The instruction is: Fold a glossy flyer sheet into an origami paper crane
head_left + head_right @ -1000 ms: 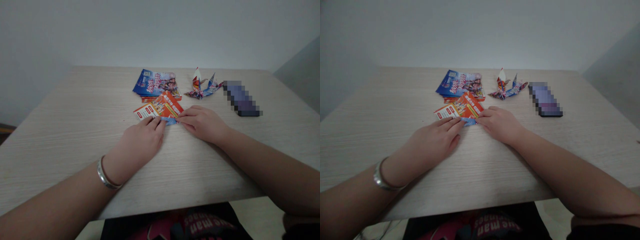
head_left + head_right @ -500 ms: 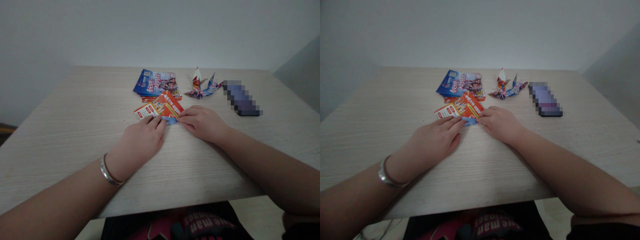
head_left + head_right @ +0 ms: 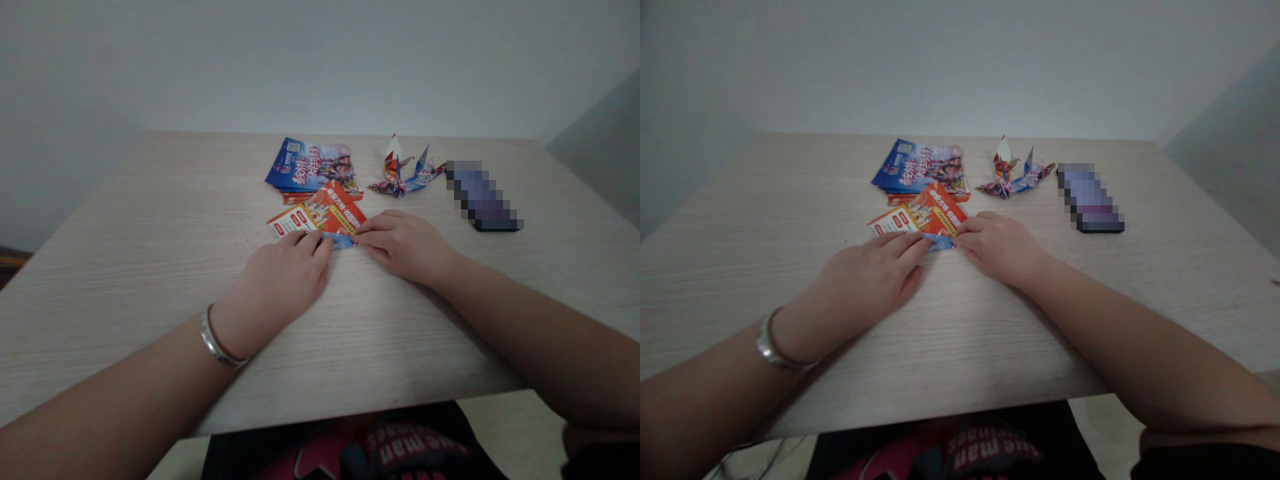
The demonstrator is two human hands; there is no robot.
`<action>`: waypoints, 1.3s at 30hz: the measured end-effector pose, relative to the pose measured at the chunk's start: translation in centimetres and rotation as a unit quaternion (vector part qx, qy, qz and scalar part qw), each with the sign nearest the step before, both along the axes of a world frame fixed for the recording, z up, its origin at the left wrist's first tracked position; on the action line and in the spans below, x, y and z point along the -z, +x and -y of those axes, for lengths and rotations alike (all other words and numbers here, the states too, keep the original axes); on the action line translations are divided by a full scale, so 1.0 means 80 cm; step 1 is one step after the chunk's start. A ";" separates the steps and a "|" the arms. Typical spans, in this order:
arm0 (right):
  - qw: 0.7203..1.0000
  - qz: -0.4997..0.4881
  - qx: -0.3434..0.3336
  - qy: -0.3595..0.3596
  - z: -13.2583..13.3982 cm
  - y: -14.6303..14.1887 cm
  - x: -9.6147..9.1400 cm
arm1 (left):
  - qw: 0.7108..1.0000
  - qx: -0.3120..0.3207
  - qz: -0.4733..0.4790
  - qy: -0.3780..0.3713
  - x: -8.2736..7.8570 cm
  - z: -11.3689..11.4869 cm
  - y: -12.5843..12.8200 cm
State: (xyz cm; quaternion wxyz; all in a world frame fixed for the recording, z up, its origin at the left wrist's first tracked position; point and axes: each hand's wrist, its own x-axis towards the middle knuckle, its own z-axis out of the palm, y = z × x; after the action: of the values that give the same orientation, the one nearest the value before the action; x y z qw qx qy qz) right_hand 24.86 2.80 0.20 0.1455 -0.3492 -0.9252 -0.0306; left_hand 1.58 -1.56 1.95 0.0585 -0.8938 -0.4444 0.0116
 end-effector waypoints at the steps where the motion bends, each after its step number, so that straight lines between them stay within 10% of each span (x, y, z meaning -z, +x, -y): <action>1: 1.000 0.000 -0.002 0.001 -0.001 0.001 0.001 | 1.000 0.001 -0.004 0.002 -0.001 0.000 0.000; 39: 0.997 0.047 0.053 -0.012 -0.002 0.011 -0.014 | 0.998 0.050 0.030 0.031 0.011 -0.001 0.002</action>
State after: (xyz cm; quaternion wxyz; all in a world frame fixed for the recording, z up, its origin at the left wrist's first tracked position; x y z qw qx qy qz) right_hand 25.78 2.92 1.36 0.0963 -0.3974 -0.9115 -0.0434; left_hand 1.74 -1.46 1.10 0.0733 -0.9126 -0.4010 -0.0316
